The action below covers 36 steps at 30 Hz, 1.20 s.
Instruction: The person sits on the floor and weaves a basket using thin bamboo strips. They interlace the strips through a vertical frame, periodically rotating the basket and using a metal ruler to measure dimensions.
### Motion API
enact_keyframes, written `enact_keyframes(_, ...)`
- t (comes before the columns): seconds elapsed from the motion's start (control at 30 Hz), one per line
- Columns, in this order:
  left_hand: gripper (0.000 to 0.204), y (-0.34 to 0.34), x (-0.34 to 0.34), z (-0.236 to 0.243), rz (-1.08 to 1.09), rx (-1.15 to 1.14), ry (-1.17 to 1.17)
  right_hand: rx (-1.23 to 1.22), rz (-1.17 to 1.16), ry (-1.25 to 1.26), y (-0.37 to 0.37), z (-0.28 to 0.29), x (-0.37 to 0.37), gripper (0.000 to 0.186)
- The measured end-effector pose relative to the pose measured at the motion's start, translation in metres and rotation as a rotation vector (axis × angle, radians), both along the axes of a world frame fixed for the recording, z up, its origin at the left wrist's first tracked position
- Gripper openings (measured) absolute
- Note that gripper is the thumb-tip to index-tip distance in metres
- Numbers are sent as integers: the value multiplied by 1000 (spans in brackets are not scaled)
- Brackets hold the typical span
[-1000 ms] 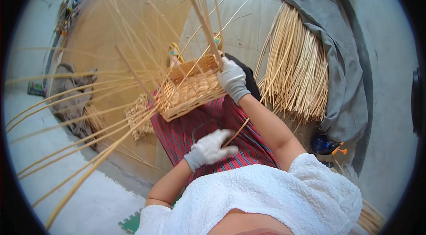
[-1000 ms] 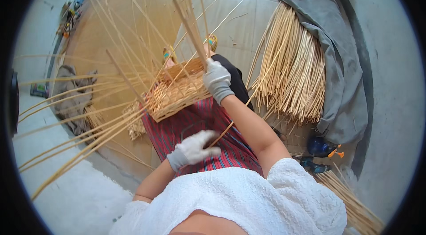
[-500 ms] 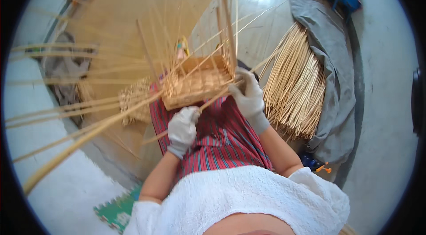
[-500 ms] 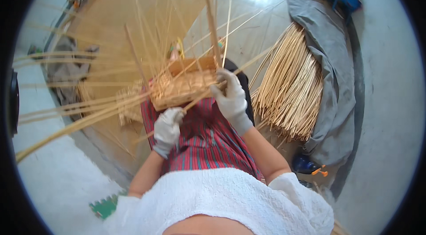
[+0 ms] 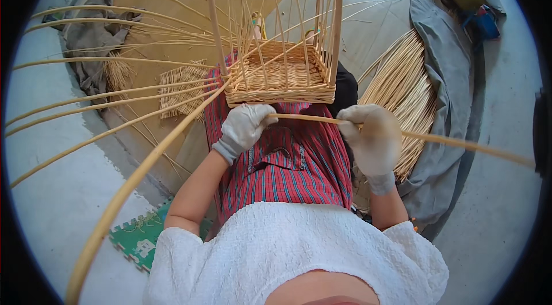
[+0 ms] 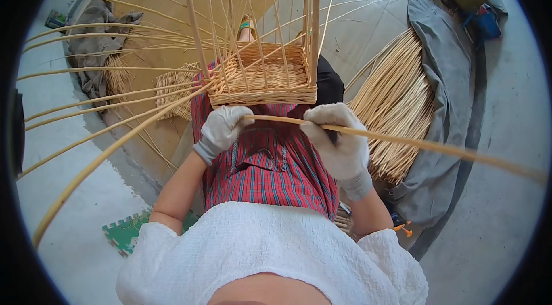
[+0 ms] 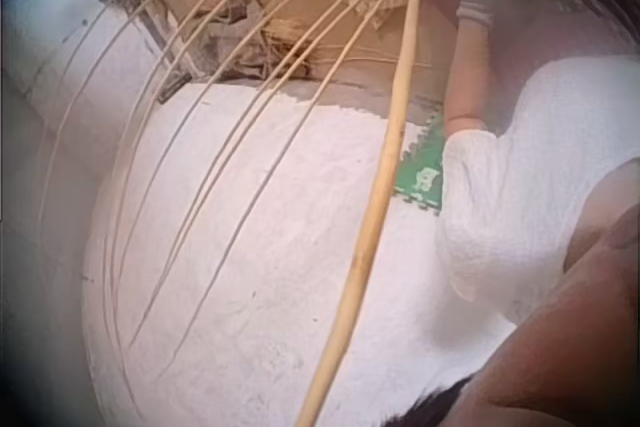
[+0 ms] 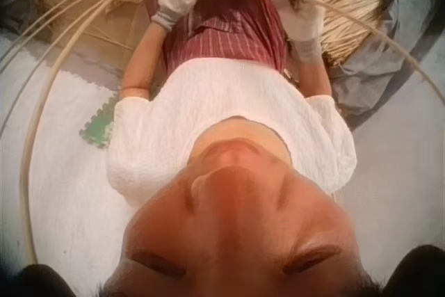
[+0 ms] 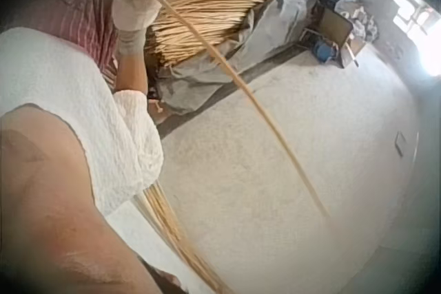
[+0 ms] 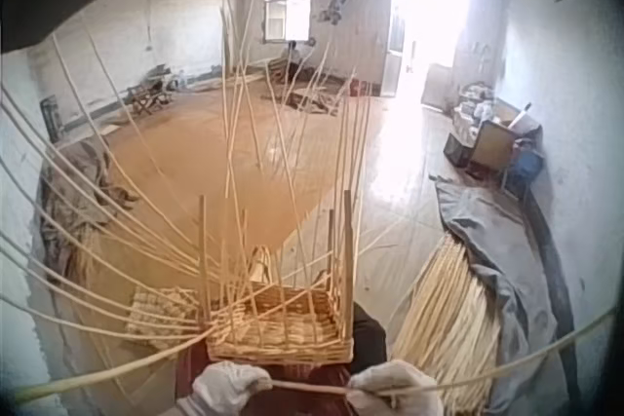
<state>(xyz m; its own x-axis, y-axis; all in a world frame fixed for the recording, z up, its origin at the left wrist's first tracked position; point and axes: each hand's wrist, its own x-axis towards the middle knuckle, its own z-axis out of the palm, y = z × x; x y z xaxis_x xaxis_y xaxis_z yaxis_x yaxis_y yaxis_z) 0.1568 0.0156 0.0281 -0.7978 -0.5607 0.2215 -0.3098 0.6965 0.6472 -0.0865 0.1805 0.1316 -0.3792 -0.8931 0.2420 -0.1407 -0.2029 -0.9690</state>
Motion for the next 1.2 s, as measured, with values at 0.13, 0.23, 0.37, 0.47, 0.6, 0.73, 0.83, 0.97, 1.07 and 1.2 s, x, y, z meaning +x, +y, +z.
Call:
enact_keyframes(0.13,19,0,-14,15,136,140,-96,2,-139,-146,7,-36,-26,14)
enact_keyframes(0.23,17,-20,1,-20,499,212,-2,-68,-365,-135,15,-41,-47,14)
enact_keyframes(0.37,30,-20,-4,-12,507,355,166,-22,-258,-194,17,-79,-50,13)
enact_keyframes(0.47,46,-33,-26,14,197,-99,61,15,-246,-221,16,-89,-50,12)
enact_keyframes(0.6,55,-60,-20,-17,263,-243,-192,-4,-174,-281,10,-99,-63,11)
enact_keyframes(0.73,43,-52,-43,-2,430,-8,-193,-39,-98,-318,9,-115,-84,11)
enact_keyframes(0.83,31,-51,-71,-37,531,132,135,-56,-62,-360,6,-120,-85,12)
enact_keyframes(0.97,47,-20,-106,-17,566,826,-192,-35,-68,-388,4,-125,-93,10)
enact_keyframes(1.07,49,-24,-98,-24,483,1023,-72,103,-182,-372,-8,-134,-103,9)
enact_keyframes(1.2,38,-30,-91,-29,317,1094,14,260,-273,-494,-46,-154,-133,17)
